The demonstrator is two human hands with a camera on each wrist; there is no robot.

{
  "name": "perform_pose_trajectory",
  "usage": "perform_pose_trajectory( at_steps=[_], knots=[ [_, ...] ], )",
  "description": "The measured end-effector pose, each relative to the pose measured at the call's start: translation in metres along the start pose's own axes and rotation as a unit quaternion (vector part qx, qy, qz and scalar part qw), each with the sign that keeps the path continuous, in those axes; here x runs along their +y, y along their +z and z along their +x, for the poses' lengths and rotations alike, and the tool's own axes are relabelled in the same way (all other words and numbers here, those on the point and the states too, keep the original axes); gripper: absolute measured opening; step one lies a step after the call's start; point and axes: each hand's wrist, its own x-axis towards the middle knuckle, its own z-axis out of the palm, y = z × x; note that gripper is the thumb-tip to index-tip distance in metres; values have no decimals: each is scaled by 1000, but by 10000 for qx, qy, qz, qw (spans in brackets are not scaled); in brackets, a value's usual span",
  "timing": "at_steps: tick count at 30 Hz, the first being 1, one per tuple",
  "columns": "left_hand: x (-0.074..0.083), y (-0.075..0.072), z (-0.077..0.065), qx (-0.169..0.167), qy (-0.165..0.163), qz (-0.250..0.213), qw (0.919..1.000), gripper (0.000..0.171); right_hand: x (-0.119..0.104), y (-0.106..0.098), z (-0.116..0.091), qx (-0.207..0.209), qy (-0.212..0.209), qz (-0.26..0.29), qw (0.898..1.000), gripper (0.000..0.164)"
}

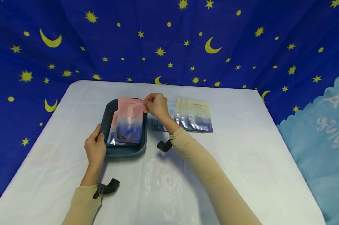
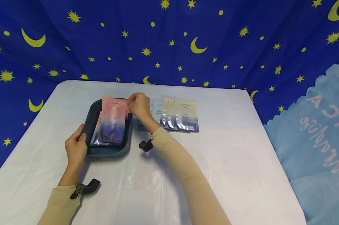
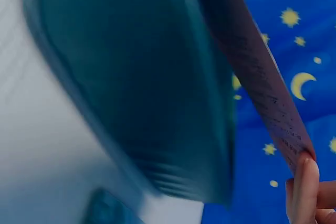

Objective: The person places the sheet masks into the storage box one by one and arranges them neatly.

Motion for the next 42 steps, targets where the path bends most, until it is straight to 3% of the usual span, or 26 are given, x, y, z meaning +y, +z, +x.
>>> perform_pose_trajectory(
  at_steps=[8,10,15,17,21,28,33,37,42],
  knots=[
    [-1,0,-3,10,-58,135,9999,43,16,28,-2,-85,-660,-239,9975,8],
    [-1,0,-4,35,-79,174,9998,43,18,29,-3,-139,-888,-628,9940,13],
    [-4,0,-4,65,-83,269,9996,43,21,23,-5,-306,-1489,-1736,9730,27],
    [-5,-1,-4,62,-49,273,9996,43,23,18,-6,-439,-1601,-1801,9695,29],
    [-5,-2,-2,30,34,220,9997,43,25,1,-6,-506,-1696,-1531,9722,30],
    [-4,-1,-1,29,52,174,9998,43,39,-59,8,109,-1982,-1525,9682,29],
    [-2,0,0,36,89,188,9998,43,60,-126,25,615,-1503,-1881,9686,33],
    [-2,0,0,25,97,152,9998,43,80,-176,34,864,-600,-2287,9678,38],
    [-2,1,-1,28,93,142,9999,43,108,-216,40,705,475,-2869,9542,45]
  ],
)
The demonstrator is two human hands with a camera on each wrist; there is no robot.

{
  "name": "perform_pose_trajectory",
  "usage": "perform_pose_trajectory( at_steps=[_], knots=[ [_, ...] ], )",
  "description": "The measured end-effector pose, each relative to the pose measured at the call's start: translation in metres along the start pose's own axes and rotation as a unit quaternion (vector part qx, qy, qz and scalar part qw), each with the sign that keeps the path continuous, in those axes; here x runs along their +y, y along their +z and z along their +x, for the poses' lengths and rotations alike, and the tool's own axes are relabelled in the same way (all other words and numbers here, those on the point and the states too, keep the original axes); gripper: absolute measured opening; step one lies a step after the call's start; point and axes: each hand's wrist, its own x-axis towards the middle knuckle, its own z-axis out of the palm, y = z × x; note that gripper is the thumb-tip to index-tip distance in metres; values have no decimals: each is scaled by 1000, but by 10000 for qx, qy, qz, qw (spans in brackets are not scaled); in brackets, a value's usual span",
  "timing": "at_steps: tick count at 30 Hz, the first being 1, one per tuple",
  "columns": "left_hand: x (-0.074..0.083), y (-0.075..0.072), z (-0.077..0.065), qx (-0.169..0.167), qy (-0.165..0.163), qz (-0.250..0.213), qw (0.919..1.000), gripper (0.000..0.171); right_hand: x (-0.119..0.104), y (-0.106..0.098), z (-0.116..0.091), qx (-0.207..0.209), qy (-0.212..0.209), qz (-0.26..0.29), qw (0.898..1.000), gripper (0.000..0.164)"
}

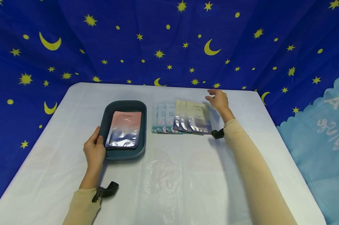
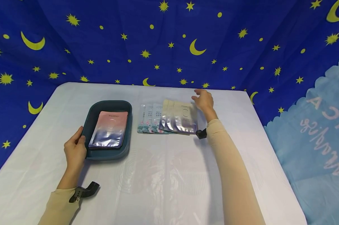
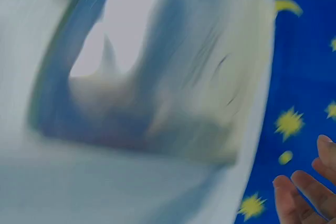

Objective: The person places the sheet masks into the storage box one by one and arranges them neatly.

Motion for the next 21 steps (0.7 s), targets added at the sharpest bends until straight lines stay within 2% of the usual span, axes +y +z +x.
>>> perform_pose_trajectory(
  at_steps=[5,9,14,21],
  knots=[
    [0,0,0,21,-4,12,10000,43,26,7,6,-541,282,-349,9975,49],
    [-1,-1,0,-1,-3,0,10000,43,35,20,6,-842,381,-523,9943,49],
    [-2,-1,1,-11,-25,-6,10000,43,39,30,6,-728,378,-534,9952,45],
    [-2,-1,1,-72,0,-62,10000,43,43,34,3,-449,230,-418,9978,38]
  ],
)
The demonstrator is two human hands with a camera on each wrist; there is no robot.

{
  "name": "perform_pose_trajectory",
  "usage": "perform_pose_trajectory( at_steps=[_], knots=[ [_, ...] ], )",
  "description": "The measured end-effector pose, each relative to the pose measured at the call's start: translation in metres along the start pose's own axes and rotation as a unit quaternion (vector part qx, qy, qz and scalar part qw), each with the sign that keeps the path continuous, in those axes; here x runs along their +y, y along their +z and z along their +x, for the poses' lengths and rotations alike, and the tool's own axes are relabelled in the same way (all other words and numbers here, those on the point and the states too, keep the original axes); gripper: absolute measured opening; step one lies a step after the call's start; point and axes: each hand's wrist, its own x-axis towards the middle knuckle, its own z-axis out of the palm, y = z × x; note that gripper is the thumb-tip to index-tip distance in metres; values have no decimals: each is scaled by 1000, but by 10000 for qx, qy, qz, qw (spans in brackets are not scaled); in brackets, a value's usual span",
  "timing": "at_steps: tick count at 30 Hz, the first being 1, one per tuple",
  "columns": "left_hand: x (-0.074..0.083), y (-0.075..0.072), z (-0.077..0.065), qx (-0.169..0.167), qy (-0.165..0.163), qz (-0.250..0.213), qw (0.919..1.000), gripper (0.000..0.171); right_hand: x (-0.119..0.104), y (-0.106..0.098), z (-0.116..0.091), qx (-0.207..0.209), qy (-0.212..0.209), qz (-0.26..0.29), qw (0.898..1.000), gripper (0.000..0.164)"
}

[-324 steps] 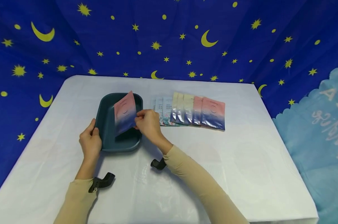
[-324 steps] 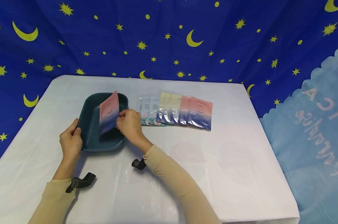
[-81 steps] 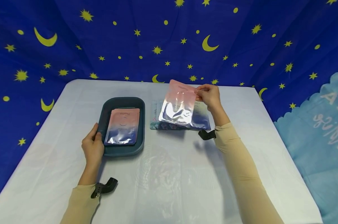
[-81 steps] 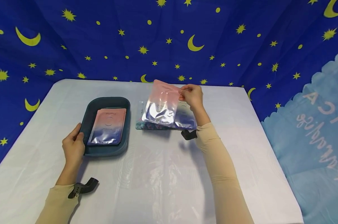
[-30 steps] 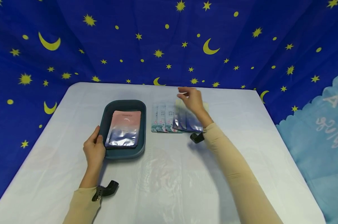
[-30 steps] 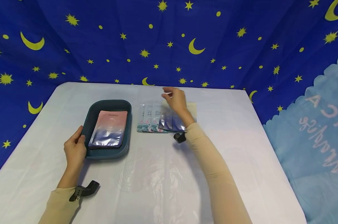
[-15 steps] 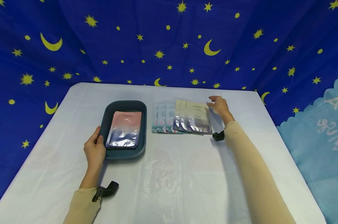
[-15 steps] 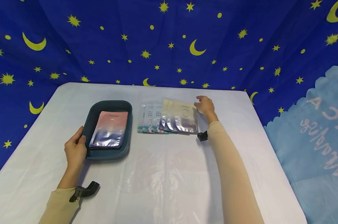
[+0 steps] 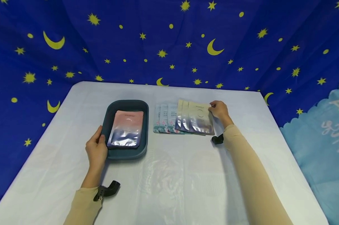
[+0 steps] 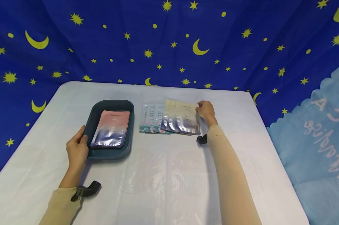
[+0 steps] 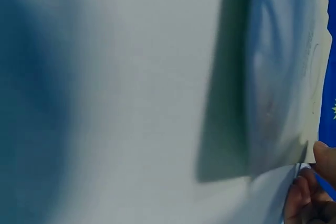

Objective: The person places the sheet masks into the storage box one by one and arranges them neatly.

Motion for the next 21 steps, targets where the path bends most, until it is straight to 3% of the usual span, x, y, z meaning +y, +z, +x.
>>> perform_pose_trajectory(
  at_steps=[11,21],
  knots=[
    [0,0,1,3,60,-42,10000,43,5,-3,-5,473,94,239,9985,15],
    [0,1,1,31,65,-42,10000,43,15,-6,-13,348,316,1567,9865,14]
  ],
)
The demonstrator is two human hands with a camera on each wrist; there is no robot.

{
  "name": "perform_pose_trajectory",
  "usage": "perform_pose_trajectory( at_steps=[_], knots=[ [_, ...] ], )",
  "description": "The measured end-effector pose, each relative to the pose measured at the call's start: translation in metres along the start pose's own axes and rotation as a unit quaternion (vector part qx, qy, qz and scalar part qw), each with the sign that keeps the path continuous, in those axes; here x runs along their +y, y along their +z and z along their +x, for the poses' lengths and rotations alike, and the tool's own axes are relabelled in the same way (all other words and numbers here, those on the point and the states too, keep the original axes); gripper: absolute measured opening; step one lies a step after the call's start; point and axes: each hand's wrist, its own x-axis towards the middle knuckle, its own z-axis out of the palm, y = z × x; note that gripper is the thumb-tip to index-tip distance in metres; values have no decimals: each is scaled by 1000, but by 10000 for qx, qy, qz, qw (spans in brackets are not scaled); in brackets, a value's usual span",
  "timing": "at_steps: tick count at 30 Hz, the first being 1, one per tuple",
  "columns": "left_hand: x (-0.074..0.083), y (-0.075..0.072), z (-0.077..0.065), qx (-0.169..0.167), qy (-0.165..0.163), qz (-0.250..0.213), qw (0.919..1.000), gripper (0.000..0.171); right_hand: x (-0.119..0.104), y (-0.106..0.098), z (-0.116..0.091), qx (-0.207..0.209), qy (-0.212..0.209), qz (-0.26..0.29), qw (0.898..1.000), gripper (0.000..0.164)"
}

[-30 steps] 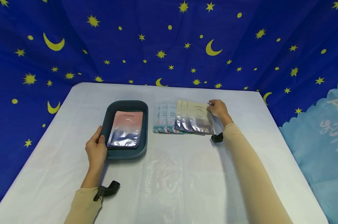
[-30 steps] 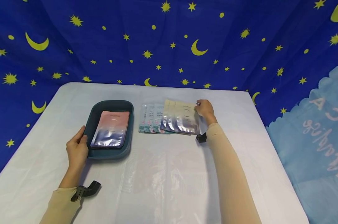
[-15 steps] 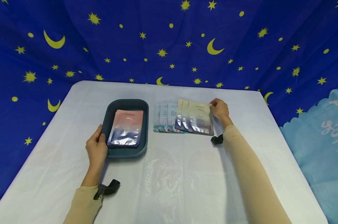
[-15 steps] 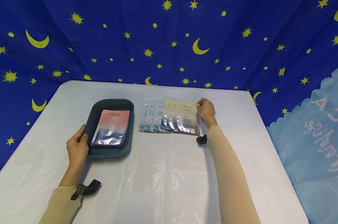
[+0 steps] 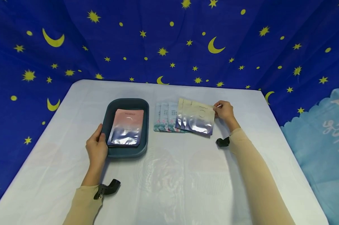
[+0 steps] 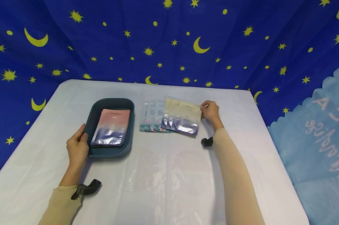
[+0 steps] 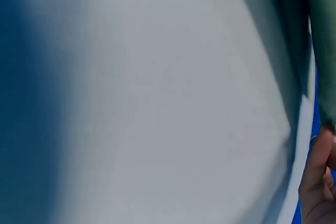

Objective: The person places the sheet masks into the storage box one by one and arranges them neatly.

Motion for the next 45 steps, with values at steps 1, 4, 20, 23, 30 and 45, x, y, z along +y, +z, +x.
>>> perform_pose_trajectory(
  at_steps=[1,4,20,23,30,45],
  knots=[
    [0,0,0,9,14,-3,10000,43,-2,-1,-2,-17,49,175,9998,14],
    [0,-1,0,39,67,3,10000,43,-11,-5,-6,-9,82,665,9978,18],
    [3,0,1,41,-58,-46,10000,43,-138,23,-35,-279,-674,2691,9604,8],
    [3,0,2,49,-74,-33,10000,43,-166,44,-46,-523,-974,2691,9567,11],
    [2,-2,1,10,-82,21,10000,43,-207,102,-68,-1177,-1275,2058,9631,9],
    [0,-1,-1,36,-94,214,9997,44,-215,171,-87,-1377,-2106,811,9644,18]
  ],
)
